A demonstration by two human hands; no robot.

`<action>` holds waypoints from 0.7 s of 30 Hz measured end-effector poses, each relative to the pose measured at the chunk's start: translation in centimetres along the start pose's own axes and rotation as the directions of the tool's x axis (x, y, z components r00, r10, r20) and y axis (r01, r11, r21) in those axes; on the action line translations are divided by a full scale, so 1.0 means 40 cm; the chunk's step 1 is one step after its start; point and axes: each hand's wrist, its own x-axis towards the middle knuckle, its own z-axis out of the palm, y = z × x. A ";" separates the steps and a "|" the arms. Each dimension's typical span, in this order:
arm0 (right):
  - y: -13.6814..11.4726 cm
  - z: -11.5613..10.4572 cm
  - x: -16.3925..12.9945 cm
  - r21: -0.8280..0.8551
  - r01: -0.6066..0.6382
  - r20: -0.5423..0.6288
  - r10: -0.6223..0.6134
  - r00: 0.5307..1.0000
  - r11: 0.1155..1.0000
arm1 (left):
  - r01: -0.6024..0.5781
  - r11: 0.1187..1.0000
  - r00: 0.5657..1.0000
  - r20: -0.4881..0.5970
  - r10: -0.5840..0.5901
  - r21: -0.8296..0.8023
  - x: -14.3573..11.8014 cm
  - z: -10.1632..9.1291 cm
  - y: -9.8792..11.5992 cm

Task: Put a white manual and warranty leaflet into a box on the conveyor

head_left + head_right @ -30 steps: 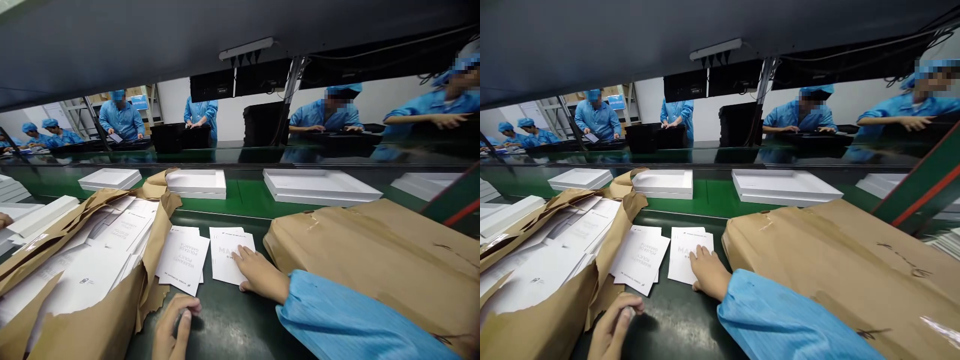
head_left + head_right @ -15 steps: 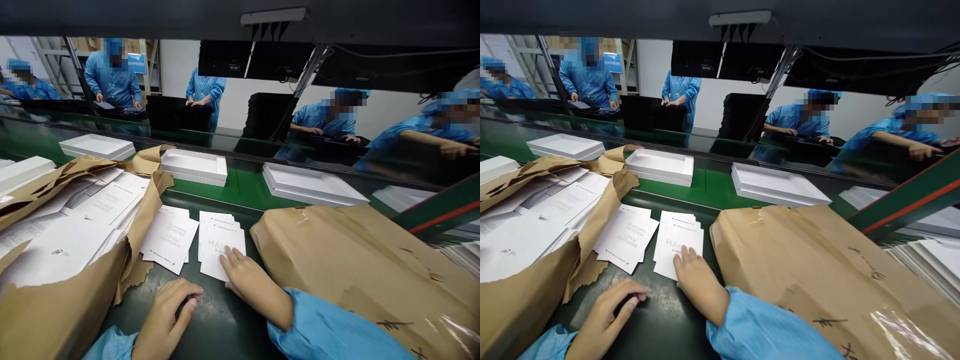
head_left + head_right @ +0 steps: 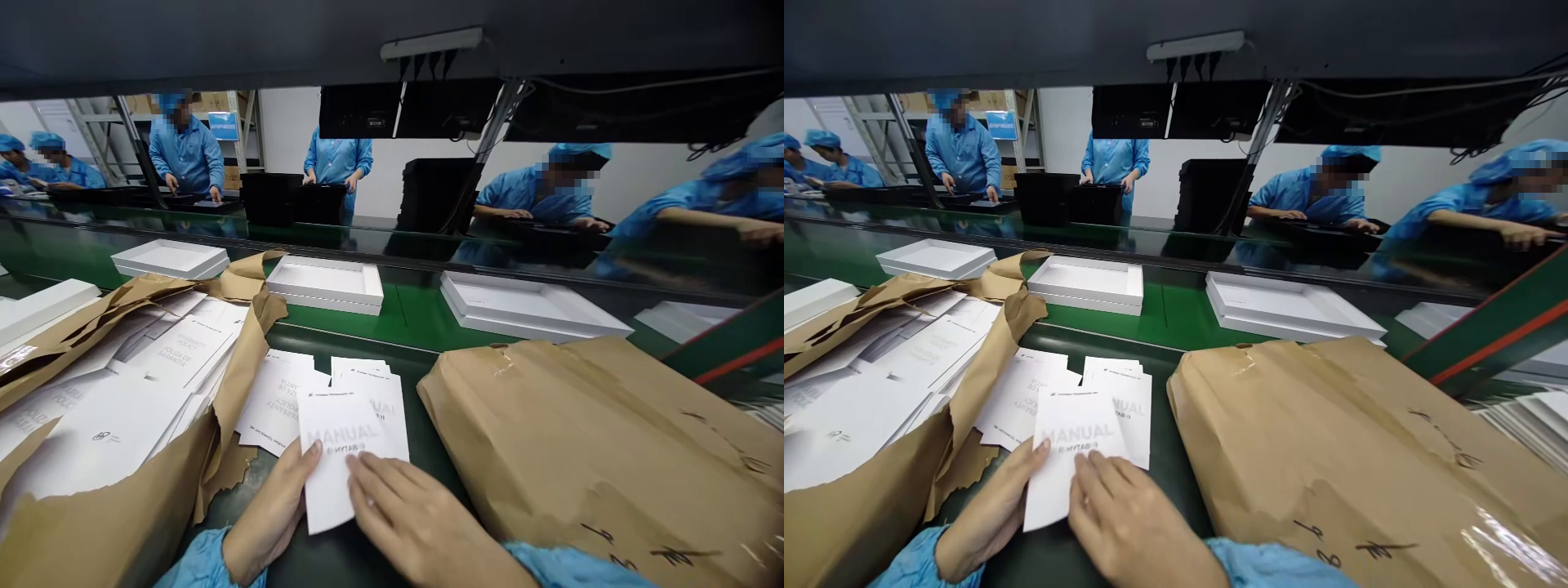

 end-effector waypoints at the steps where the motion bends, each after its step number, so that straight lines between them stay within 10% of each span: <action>1: -0.005 0.003 -0.001 0.074 0.005 0.040 -0.008 0.999 0.997 | -0.032 0.999 0.999 -0.023 0.033 0.035 0.001 -0.004 0.000; 4: 0.017 0.020 -0.010 0.266 -0.228 0.182 0.184 0.966 0.937 | -0.091 0.947 0.987 -0.101 0.128 0.309 -0.001 -0.018 -0.001; 6: 0.050 0.032 -0.017 0.403 -0.514 0.197 0.477 0.857 0.757 | -0.127 0.887 0.971 -0.129 0.203 0.445 -0.002 -0.020 -0.003; 9: 0.082 0.042 -0.016 0.764 -0.636 0.450 0.617 0.646 0.108 | -0.204 0.856 0.964 -0.054 0.259 0.476 -0.002 -0.012 0.002; 11: 0.084 0.043 -0.008 0.782 -0.557 0.618 0.462 0.636 -0.281 | -0.229 0.837 0.965 0.005 0.261 0.498 -0.001 -0.008 0.016; 13: 0.082 0.041 0.001 0.754 -0.471 0.655 0.467 0.594 -0.458 | -0.253 0.755 0.955 0.034 0.293 0.605 0.003 -0.015 0.039; 16: 0.089 0.042 0.005 0.790 -0.324 0.613 0.646 0.455 -0.521 | -0.144 0.339 0.898 -0.022 0.440 0.930 0.018 -0.049 0.073; 19: 0.106 0.046 0.000 0.814 -0.253 0.581 0.726 0.367 -0.523 | 0.246 -0.194 0.827 -0.101 0.553 0.950 0.043 -0.086 0.082; 21: 0.112 0.047 -0.002 0.814 -0.228 0.581 0.735 0.350 -0.535 | 0.354 -0.323 0.816 -0.121 0.565 0.878 0.058 -0.099 0.077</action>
